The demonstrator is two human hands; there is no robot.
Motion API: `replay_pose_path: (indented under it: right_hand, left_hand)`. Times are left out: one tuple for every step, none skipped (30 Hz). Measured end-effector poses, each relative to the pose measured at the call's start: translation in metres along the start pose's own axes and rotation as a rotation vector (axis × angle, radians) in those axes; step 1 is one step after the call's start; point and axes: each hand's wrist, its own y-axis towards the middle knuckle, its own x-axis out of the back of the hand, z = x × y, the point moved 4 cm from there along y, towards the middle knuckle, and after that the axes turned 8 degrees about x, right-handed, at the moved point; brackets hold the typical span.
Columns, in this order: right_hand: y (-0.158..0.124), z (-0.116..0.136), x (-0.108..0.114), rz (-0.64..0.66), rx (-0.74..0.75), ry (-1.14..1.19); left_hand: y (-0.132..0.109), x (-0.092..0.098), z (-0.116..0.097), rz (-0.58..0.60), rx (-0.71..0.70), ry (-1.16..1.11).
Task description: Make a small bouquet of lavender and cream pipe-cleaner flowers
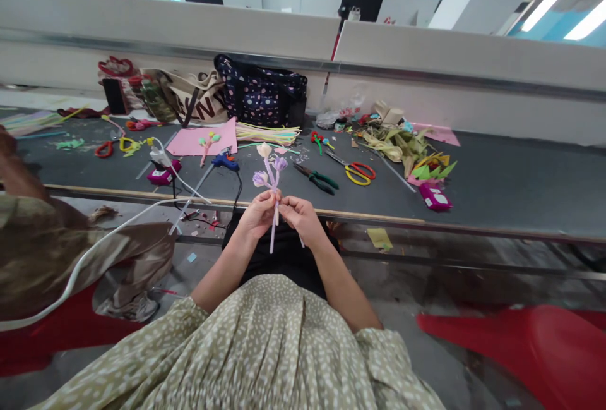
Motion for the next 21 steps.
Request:
replay_pose_path:
  right_hand:
    - [-0.0002, 0.0009, -0.0010, 0.007, -0.004, 0.030]
    - [-0.0004, 0.0017, -0.0019, 0.016, -0.009, 0.061]
    - [-0.0006, 0.0023, -0.0028, 0.024, -0.014, 0.094]
    - [-0.0008, 0.0027, -0.0036, 0.031, -0.021, 0.125]
    - [-0.0010, 0.0029, -0.0044, 0.037, -0.029, 0.153]
    - [-0.0012, 0.0029, -0.0050, 0.041, -0.035, 0.178]
    - [-0.0014, 0.0027, -0.0056, 0.045, -0.041, 0.199]
    - [-0.0016, 0.0023, -0.0060, 0.049, -0.045, 0.214]
    - [-0.0017, 0.0017, -0.0063, 0.049, -0.047, 0.226]
    - [-0.0018, 0.0009, -0.0063, 0.047, -0.049, 0.233]
    - [-0.0019, -0.0001, -0.0061, 0.040, -0.048, 0.235]
    - [-0.0018, -0.0012, -0.0057, 0.029, -0.043, 0.234]
    - [-0.0017, -0.0022, -0.0052, 0.014, -0.034, 0.228]
    - [-0.0015, -0.0031, -0.0045, -0.004, -0.021, 0.219]
    - [-0.0014, -0.0038, -0.0039, -0.023, -0.006, 0.205]
    - [-0.0012, -0.0044, -0.0032, -0.046, 0.010, 0.186]
    - [-0.0011, -0.0049, -0.0025, -0.069, 0.026, 0.163]
    - [-0.0010, -0.0053, -0.0017, -0.094, 0.040, 0.136]
    - [-0.0009, -0.0057, -0.0010, -0.117, 0.053, 0.106]
    - [-0.0008, -0.0060, -0.0001, -0.137, 0.066, 0.074]
    - [-0.0007, -0.0062, 0.0007, -0.155, 0.082, 0.038]
  left_hand:
    - [0.0002, -0.0006, 0.0006, 0.013, 0.009, -0.013]
    - [0.0004, -0.0013, 0.0013, 0.029, 0.021, -0.026]
    - [0.0006, -0.0024, 0.0021, 0.049, 0.034, -0.040]
    - [0.0007, -0.0036, 0.0029, 0.074, 0.048, -0.057]
    - [0.0008, -0.0048, 0.0037, 0.100, 0.061, -0.074]
    - [0.0009, -0.0060, 0.0044, 0.124, 0.073, -0.089]
    - [0.0010, -0.0069, 0.0049, 0.142, 0.081, -0.102]
    - [0.0011, -0.0074, 0.0054, 0.153, 0.086, -0.111]
    - [0.0014, -0.0076, 0.0058, 0.157, 0.089, -0.115]
    - [0.0017, -0.0074, 0.0063, 0.154, 0.092, -0.115]
    - [0.0022, -0.0071, 0.0067, 0.149, 0.094, -0.111]
    - [0.0026, -0.0067, 0.0070, 0.142, 0.096, -0.106]
    - [0.0031, -0.0061, 0.0072, 0.131, 0.094, -0.100]
    - [0.0035, -0.0056, 0.0073, 0.119, 0.090, -0.089]
    - [0.0037, -0.0050, 0.0072, 0.104, 0.083, -0.075]
    - [0.0038, -0.0044, 0.0071, 0.086, 0.074, -0.056]
    - [0.0037, -0.0037, 0.0068, 0.066, 0.060, -0.034]
    - [0.0033, -0.0032, 0.0066, 0.047, 0.044, -0.011]
    - [0.0027, -0.0028, 0.0064, 0.032, 0.025, 0.010]
    - [0.0018, -0.0024, 0.0063, 0.019, 0.002, 0.030]
    - [0.0008, -0.0019, 0.0063, 0.007, -0.024, 0.048]
